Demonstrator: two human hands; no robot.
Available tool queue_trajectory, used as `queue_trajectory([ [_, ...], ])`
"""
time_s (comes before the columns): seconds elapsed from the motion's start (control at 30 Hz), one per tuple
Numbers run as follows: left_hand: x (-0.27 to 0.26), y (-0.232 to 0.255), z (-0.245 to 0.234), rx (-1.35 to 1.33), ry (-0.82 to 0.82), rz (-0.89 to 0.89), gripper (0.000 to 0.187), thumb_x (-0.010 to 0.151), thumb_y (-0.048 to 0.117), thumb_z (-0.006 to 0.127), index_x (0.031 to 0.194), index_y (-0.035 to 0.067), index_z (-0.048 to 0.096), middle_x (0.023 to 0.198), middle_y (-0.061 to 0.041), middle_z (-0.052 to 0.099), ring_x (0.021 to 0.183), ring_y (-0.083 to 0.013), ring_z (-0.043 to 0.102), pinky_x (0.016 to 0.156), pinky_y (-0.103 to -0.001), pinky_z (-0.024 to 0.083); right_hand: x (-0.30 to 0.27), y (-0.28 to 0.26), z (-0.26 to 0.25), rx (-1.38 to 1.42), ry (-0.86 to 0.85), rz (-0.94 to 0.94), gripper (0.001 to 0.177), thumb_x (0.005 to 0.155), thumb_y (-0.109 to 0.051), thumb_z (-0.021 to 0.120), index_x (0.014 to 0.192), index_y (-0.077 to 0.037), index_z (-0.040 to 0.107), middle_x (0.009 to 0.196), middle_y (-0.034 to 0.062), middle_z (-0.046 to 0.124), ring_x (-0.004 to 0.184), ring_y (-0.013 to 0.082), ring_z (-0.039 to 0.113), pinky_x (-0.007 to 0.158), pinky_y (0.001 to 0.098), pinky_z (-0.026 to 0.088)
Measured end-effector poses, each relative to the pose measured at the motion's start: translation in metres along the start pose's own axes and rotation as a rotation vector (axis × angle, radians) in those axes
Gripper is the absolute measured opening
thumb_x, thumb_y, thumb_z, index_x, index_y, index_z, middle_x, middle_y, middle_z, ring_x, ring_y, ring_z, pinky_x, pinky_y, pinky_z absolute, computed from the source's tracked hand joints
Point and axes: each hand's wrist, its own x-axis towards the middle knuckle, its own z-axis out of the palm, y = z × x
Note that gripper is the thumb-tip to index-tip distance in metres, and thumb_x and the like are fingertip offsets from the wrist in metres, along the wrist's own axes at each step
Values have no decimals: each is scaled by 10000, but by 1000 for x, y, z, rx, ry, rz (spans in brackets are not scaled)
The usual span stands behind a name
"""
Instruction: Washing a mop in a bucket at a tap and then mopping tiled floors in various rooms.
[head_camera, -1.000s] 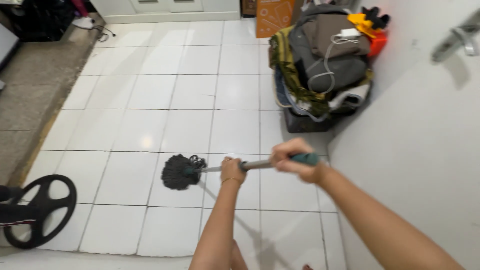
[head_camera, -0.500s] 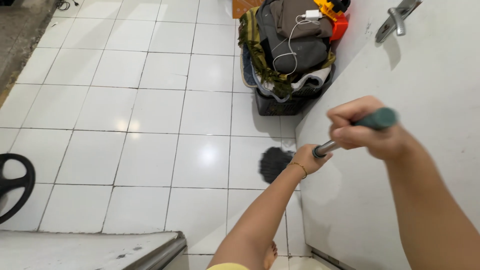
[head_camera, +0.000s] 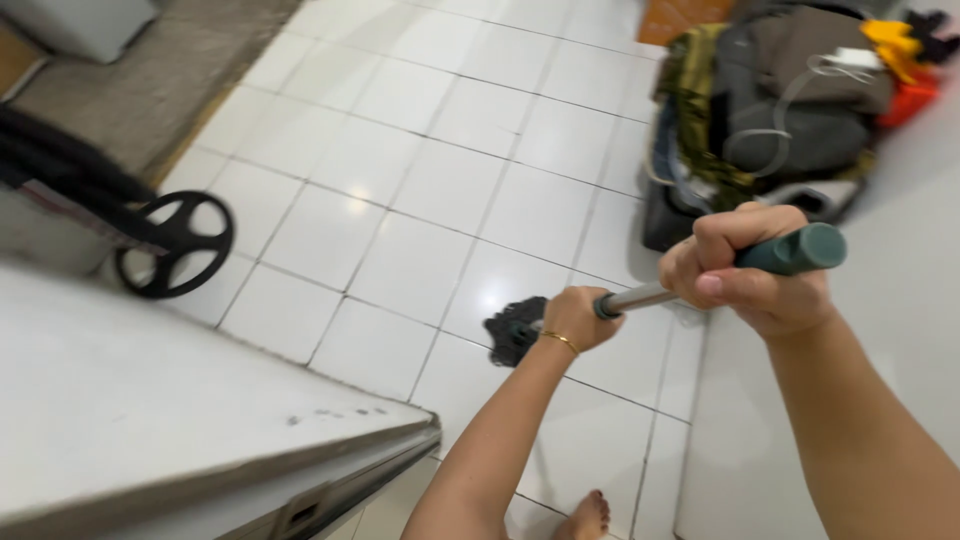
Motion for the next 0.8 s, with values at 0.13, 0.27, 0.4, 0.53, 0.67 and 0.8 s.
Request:
queue_trajectory([
  [0.13,-18,-79,-69,81,191,-82,144,772,317,765,812,178,771,802,-87,741,756,-322,709,694,-433,583,45,61,53,93,-50,-39,381,814,-46,677,648,-81,336,544,36,350,484,159,307,539,366,307],
  [0.27,-37,-149,-108,104,388,-410,241,775,189,816,995,167,720,1162,-30,701,1096,-263,638,877,-398,560,69,144,100,17,-108,-71,315,842,-30,636,656,-54,382,572,45,410,530,164,370,539,345,344],
  [0.4,-49,-238,-84,23,611,-662,536,813,114,778,1310,184,588,1446,-72,536,1355,-304,449,1046,-417,460,64,219,144,-296,-151,-25,147,759,13,568,681,-24,449,635,63,546,550,163,502,527,314,417],
  [0.53,-59,-268,-82,62,624,-679,703,825,26,704,1467,188,469,1566,-138,403,1396,-342,358,1077,-429,405,51,232,165,-282,-152,11,153,746,15,531,655,-29,416,608,67,497,548,185,429,528,335,389],
  [0.67,-78,-225,-85,59,453,-588,608,902,13,616,1440,287,542,1513,-90,509,1350,-289,482,1053,-395,466,25,189,136,-326,-123,34,209,810,-2,587,676,-23,428,620,70,488,567,168,449,550,320,397],
  [0.8,-97,-142,-73,79,267,-331,457,886,133,711,1295,334,676,1268,-59,670,1147,-277,628,945,-402,516,-18,104,96,-252,-103,80,260,825,-6,600,672,-42,394,613,47,465,607,153,439,576,334,391],
])
